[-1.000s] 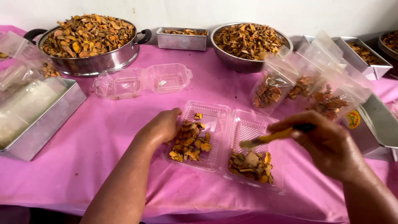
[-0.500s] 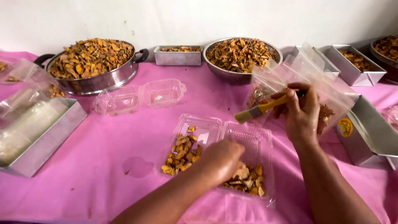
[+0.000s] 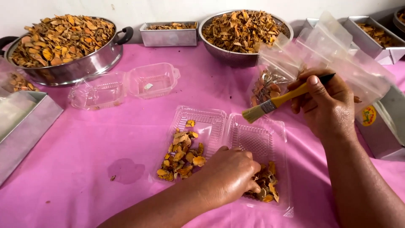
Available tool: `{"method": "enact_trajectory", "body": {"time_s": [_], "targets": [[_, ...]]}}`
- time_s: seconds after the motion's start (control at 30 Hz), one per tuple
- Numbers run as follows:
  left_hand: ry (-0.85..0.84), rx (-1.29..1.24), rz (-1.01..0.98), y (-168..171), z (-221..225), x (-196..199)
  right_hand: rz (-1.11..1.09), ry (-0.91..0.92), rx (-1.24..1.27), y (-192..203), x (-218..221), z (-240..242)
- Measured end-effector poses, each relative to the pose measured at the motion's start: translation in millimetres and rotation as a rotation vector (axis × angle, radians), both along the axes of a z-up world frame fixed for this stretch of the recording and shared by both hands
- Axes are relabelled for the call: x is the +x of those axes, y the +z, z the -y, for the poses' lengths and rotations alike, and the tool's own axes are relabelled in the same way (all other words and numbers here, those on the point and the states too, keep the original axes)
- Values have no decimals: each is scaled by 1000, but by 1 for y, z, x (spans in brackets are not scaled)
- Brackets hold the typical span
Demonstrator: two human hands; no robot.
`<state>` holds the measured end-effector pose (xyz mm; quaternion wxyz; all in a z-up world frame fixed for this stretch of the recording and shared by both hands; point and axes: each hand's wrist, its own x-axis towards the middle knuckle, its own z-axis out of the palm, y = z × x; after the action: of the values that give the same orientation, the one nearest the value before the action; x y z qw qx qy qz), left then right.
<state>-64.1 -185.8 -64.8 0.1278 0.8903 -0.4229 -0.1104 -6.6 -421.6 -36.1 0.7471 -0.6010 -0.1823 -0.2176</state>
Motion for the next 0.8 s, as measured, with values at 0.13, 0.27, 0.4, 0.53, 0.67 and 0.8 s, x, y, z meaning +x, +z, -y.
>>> {"method": "enact_trajectory", "body": {"time_s": [0.13,0.27,0.4,0.53,0.67,0.8], "targets": [[-64,-36,58,-2,-8,-2,2,-15,-28,-3,2,0],[-119,-61,-7,-11,-10,7,6,-17,-15,-4,0,-2],[-106,27,-54,1,-10,0,13,19,16,-3,1,-1],[-114,-59,-95,9,-14,-1,4,61,63,-8,12,3],[24,-55,-268,35,-9,-10,-34,32,84,-10,13,3],[7,80,-222,25,0,7,-34,34,99,-12,14,4]]}}
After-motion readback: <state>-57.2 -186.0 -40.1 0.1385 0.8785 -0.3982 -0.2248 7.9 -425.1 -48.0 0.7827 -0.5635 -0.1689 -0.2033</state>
